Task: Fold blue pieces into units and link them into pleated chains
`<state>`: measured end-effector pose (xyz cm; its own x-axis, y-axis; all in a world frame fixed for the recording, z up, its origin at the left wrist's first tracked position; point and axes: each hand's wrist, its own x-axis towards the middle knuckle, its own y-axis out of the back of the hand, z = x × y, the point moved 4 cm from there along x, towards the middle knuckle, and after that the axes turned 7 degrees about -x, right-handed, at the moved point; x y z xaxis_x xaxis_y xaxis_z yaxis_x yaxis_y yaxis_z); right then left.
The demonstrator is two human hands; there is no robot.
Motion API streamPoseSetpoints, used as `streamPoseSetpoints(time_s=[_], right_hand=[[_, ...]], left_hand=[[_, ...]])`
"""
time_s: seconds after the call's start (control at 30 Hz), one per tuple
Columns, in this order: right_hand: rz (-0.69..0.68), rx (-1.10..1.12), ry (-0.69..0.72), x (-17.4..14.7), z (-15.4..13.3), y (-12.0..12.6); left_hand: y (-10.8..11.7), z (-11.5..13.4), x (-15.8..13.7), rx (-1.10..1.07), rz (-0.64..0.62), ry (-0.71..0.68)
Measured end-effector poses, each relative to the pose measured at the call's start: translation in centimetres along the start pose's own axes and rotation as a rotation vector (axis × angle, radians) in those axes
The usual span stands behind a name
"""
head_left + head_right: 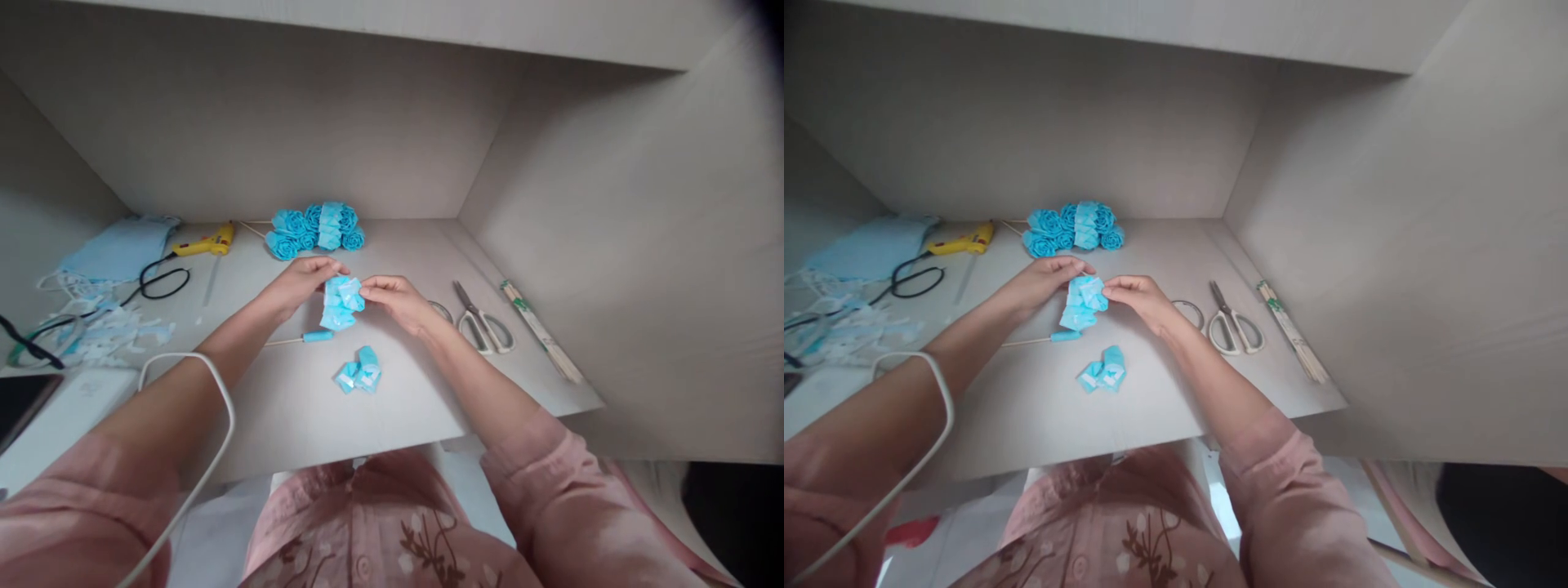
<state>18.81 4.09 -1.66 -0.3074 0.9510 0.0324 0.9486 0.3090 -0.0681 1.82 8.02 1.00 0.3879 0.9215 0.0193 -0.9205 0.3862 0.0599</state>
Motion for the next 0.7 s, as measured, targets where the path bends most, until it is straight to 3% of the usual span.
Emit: streamPoseSetpoints(time_s=[0.1, 0.23, 0.5, 0.7], right_hand=[[0.071, 0.049, 0.045, 0.2, -0.2, 0.5], [0.132, 0.077, 0.079, 0.3, -0.2, 0.9], [0.116, 0.112, 0.008, 0.4, 0.5, 0.7], [0.011, 0.088, -0.001, 0.3, -0.1, 0.9]], left_hand=[[0.2, -1.0, -0.7, -0.224, -0.009, 0.141], [-0.1, -2.1, -2.2, -0.329, -0.129, 0.286], [-1.3, -3.0, -3.6, -0.361, -0.124, 0.227], [-1.8, -3.7, -3.4, -0.197, -0.034, 0.073]])
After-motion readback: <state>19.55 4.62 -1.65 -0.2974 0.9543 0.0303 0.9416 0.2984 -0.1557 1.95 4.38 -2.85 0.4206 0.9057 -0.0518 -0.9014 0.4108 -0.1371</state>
